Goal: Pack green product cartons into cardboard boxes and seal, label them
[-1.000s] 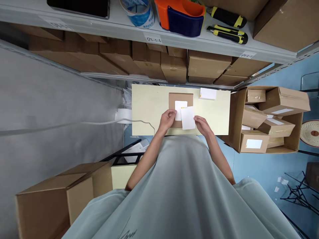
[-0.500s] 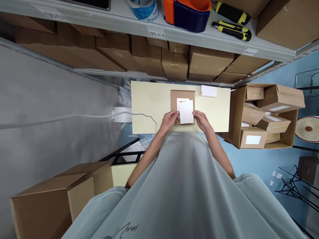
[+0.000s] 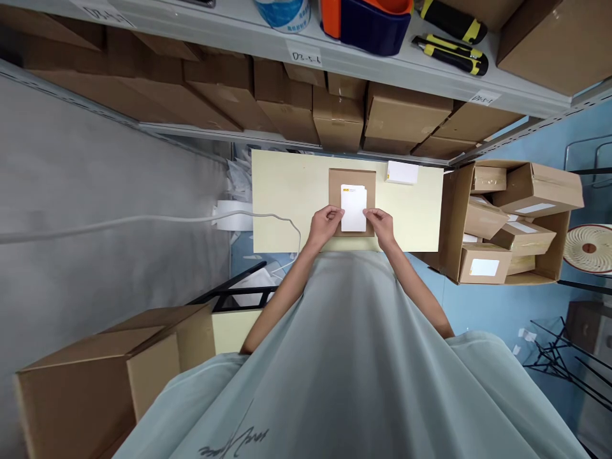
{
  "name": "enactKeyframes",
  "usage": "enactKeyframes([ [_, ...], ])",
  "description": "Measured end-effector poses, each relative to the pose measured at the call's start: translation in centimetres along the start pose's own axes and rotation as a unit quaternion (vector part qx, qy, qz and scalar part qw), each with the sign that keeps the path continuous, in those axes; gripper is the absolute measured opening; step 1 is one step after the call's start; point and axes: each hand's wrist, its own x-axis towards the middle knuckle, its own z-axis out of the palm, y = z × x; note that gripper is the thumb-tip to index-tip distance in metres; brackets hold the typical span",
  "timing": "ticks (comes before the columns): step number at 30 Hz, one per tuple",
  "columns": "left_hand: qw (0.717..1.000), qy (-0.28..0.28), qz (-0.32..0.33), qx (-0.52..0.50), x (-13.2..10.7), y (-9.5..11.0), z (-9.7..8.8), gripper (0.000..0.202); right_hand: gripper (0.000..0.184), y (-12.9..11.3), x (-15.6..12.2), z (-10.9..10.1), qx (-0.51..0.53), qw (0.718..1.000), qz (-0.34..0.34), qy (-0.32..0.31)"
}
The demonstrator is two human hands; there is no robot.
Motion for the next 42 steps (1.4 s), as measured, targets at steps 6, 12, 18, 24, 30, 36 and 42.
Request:
enactKeyframes([
  [6, 0.996, 0.028, -0.009, 0.079, 1.7, -0.6, 1.0, 0.018, 0.032, 0.8, 1.8, 0.7, -0.136, 0.988, -0.046, 0.061],
  [12, 0.990, 0.043, -0.033, 0.132, 2.4, -0.4, 1.5, 0.018, 0.024, 1.0, 3.0, 1.1, -0.205, 0.976, -0.037, 0.063],
  [18, 0.986, 0.049, -0.057, 0.151, 3.0, -0.2, 1.6, 0.018, 0.021, 0.8, 3.4, 1.3, -0.244, 0.968, -0.024, 0.053],
  [24, 0.978, 0.057, -0.062, 0.188, 2.9, 0.2, 1.8, 0.017, 0.020, 0.3, 3.3, 1.7, -0.291, 0.955, -0.021, 0.062],
  [30, 0.972, 0.055, -0.062, 0.219, 2.9, 0.6, 2.0, 0.020, 0.021, -0.1, 3.2, 1.9, -0.310, 0.949, -0.019, 0.062],
  [36, 0.959, 0.063, -0.045, 0.272, 3.2, 0.7, 2.5, 0.022, 0.021, 0.0, 3.6, 1.9, -0.333, 0.941, -0.018, 0.058],
  [42, 0.956, 0.065, -0.058, 0.281, 3.4, 1.1, 2.7, 0.017, 0.019, 0.2, 4.1, 1.9, -0.373, 0.926, -0.026, 0.050],
])
